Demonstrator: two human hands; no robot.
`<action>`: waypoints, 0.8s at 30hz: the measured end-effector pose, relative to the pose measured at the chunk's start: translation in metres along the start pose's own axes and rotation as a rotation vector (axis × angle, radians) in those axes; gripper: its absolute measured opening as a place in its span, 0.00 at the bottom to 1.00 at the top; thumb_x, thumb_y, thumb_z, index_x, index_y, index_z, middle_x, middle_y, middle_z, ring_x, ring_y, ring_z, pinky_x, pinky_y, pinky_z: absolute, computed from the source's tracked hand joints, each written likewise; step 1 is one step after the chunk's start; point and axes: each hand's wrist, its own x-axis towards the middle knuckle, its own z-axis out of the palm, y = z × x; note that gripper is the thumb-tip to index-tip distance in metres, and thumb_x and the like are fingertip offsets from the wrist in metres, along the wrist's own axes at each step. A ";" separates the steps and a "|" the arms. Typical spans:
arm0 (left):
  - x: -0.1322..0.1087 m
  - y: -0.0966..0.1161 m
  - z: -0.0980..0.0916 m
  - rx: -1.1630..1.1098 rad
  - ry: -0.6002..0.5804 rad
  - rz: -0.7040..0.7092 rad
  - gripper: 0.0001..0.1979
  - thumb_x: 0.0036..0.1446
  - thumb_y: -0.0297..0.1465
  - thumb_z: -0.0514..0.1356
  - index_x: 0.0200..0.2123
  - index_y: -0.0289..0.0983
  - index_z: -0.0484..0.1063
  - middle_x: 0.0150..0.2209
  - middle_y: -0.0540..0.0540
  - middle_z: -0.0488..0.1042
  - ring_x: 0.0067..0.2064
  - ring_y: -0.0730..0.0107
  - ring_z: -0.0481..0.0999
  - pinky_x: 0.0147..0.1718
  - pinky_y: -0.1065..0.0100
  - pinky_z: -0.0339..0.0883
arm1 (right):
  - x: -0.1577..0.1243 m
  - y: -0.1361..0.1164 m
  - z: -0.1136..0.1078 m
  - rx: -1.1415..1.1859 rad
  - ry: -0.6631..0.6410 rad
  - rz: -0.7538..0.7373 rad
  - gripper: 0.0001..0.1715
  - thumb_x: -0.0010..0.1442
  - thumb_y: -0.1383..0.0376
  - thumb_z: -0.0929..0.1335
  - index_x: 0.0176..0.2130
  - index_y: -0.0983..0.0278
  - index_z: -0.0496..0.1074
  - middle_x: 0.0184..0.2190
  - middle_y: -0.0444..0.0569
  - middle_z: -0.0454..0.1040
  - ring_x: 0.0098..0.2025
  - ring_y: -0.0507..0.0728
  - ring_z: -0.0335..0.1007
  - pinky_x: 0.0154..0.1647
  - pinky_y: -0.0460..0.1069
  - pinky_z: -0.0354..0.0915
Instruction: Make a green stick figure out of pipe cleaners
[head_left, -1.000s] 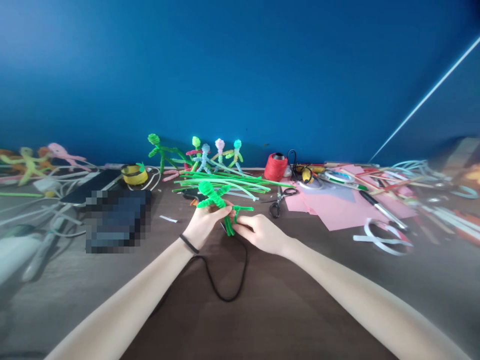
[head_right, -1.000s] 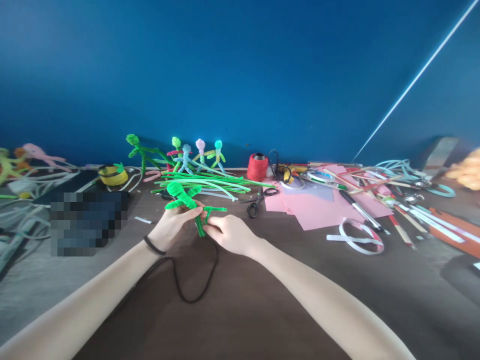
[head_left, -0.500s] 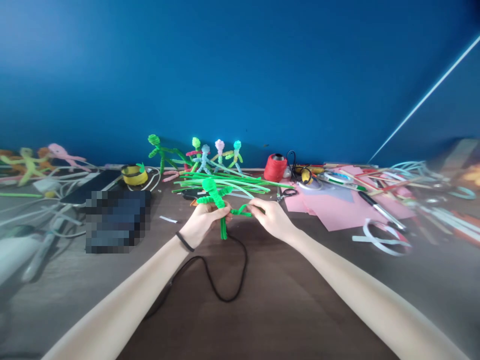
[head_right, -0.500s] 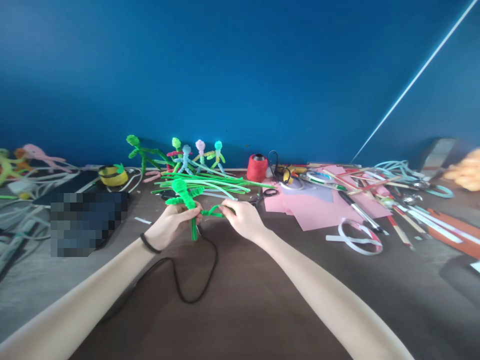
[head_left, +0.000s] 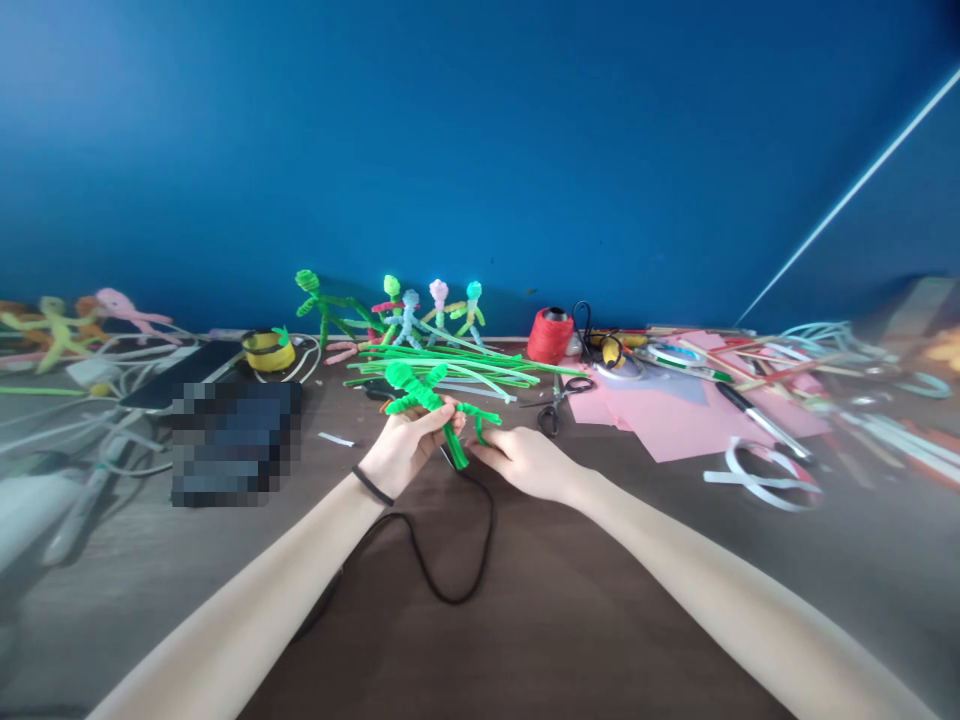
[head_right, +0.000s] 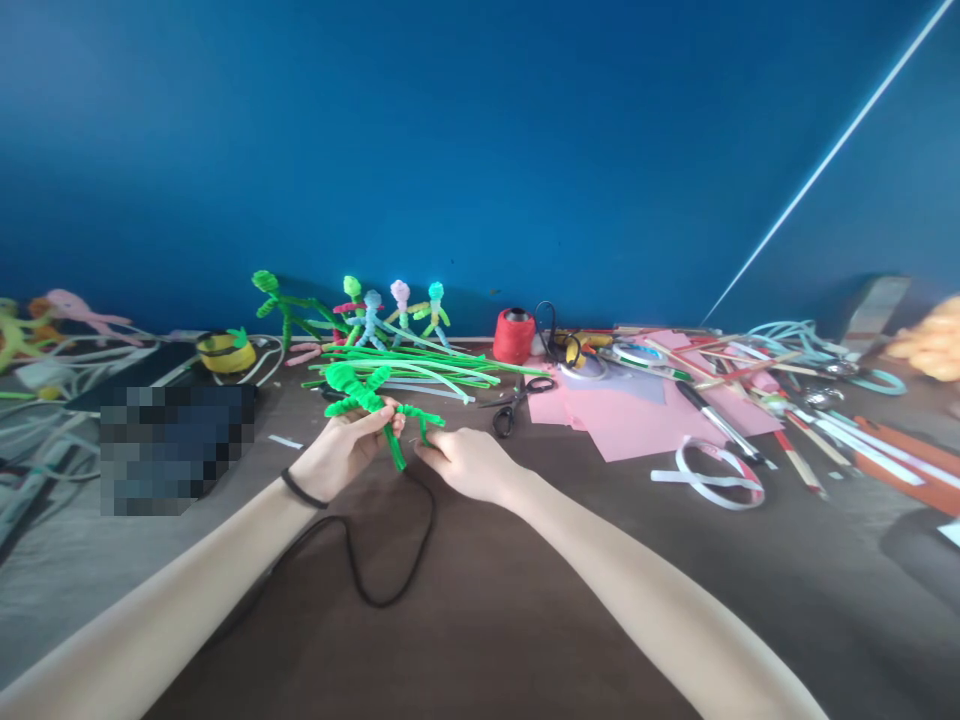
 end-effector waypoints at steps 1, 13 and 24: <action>0.000 0.000 0.000 0.024 0.021 0.018 0.07 0.38 0.28 0.65 0.24 0.32 0.71 0.23 0.49 0.71 0.28 0.75 0.71 0.29 0.73 0.65 | -0.001 -0.002 0.000 -0.008 -0.011 -0.006 0.17 0.59 0.57 0.56 0.33 0.62 0.68 0.27 0.50 0.72 0.27 0.56 0.67 0.25 0.46 0.50; 0.000 0.000 0.001 0.750 0.097 0.225 0.09 0.41 0.35 0.61 0.23 0.34 0.71 0.23 0.48 0.73 0.28 0.69 0.71 0.30 0.69 0.64 | -0.001 -0.002 -0.013 0.111 0.128 -0.020 0.17 0.59 0.59 0.57 0.26 0.64 0.65 0.18 0.43 0.63 0.21 0.49 0.57 0.24 0.44 0.48; -0.002 0.005 0.001 0.259 0.017 -0.010 0.09 0.41 0.32 0.63 0.24 0.31 0.71 0.21 0.50 0.70 0.24 0.77 0.68 0.27 0.73 0.62 | 0.006 0.015 -0.013 0.427 0.132 0.029 0.19 0.59 0.57 0.56 0.23 0.65 0.59 0.18 0.40 0.53 0.22 0.47 0.50 0.25 0.44 0.50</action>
